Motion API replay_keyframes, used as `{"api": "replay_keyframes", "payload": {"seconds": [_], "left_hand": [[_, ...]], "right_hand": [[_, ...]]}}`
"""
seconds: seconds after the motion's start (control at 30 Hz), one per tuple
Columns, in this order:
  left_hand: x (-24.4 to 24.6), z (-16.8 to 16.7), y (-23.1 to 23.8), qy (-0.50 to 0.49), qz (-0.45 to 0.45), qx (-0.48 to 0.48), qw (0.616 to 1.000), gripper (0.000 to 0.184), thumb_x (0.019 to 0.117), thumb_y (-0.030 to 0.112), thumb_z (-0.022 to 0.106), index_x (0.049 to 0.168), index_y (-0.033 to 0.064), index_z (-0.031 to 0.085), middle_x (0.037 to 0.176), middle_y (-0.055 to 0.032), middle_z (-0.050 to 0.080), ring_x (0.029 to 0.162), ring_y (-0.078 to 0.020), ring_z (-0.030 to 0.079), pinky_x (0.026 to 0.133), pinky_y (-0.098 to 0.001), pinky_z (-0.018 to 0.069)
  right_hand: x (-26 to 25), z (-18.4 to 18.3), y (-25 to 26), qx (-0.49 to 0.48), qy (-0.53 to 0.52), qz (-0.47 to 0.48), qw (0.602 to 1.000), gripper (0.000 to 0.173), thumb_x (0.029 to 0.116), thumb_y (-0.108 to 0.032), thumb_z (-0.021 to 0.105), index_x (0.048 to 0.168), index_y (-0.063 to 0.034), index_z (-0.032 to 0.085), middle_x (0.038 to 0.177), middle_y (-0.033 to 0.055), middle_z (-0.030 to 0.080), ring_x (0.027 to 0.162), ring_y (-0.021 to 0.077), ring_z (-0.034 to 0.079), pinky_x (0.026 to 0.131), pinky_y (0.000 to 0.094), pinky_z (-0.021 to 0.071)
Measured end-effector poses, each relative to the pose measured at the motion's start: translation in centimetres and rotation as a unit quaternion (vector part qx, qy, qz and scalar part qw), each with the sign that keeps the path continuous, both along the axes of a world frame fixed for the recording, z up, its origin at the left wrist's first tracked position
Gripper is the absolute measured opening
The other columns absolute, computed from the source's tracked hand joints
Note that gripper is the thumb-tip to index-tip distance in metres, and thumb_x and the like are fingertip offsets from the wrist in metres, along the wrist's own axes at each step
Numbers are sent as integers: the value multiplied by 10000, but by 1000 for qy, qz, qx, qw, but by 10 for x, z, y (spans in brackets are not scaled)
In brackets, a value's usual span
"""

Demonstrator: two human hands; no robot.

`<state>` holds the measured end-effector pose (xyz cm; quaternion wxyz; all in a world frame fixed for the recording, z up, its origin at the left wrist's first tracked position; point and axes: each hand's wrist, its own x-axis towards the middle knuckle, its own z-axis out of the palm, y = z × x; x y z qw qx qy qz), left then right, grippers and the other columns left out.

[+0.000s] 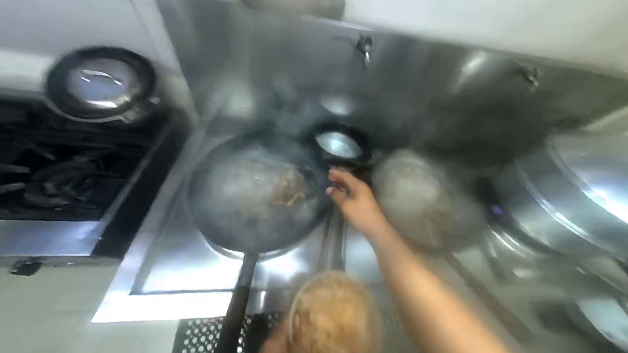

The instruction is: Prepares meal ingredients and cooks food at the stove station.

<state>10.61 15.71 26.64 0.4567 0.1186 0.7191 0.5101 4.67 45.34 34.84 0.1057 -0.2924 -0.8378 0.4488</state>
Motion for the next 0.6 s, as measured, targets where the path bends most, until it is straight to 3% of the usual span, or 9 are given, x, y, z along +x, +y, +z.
{"api": "replay_keyframes", "payload": {"seconds": [0.1,0.17,0.23,0.3,0.37,0.43,0.47,0.53,0.6], "left_hand": [[-9,-10,-4,0,-45,19,999,494,1002,63,543,1485,17,452,968,-140,752,638,-242,741,574,-439,662],[-14,-13,-2,-5,-79,29,996,522,1014,88,530,1517,24,410,992,-141,743,651,-240,736,593,-445,656],[-17,-11,-1,0,-110,30,993,547,1007,81,533,1532,26,391,998,-147,743,632,-241,733,580,-440,656],[-15,-7,0,7,-135,38,990,581,985,35,548,1541,11,381,1013,-159,746,611,-243,731,553,-431,653],[-10,-6,1,14,-160,39,986,590,975,19,545,1541,8,377,1012,-160,745,610,-241,730,541,-427,648],[-3,-7,1,15,-181,36,983,603,981,20,545,1554,13,360,1014,-165,746,630,-255,738,556,-442,656],[1,-7,3,20,-189,33,981,596,979,18,543,1549,10,370,1003,-165,749,629,-259,740,555,-447,657],[10,-8,6,29,-211,16,977,580,970,21,542,1532,20,398,977,-154,752,625,-258,740,554,-451,657],[19,-8,9,35,-228,1,973,577,967,20,540,1529,35,408,950,-139,759,617,-250,739,558,-448,656]], "right_hand": [[96,-23,-9,-110,15,-152,982,374,1058,-335,572,1368,-133,629,1315,53,681,1163,181,665,978,440,562],[158,-56,-21,-250,5,-258,933,433,1089,-403,469,1374,-108,608,1263,64,703,1116,192,676,918,421,555],[202,-80,-50,-381,10,-306,872,537,1104,-483,347,1419,-100,553,1240,92,708,1082,227,698,895,444,577],[222,-84,-81,-448,49,-303,840,592,1104,-512,273,1441,-84,506,1208,124,706,1045,250,705,879,456,590],[235,-78,-102,-419,79,-284,859,520,1109,-421,360,1444,-54,515,1221,124,703,1078,232,695,918,431,586],[248,-72,-111,-310,60,-252,915,441,1047,-281,563,1407,-27,568,1273,101,701,1136,183,689,988,378,576],[256,-72,-112,-231,23,-239,943,386,1018,-260,615,1342,-51,640,1226,63,727,1105,139,701,983,345,581],[274,-72,-116,-83,-67,-221,970,293,1019,-296,594,1229,-152,739,1129,-14,753,1047,70,700,979,322,569],[291,-67,-119,-1,-136,-197,971,289,1020,-258,541,1201,-168,749,1105,0,757,1047,105,703,989,377,557]]}}
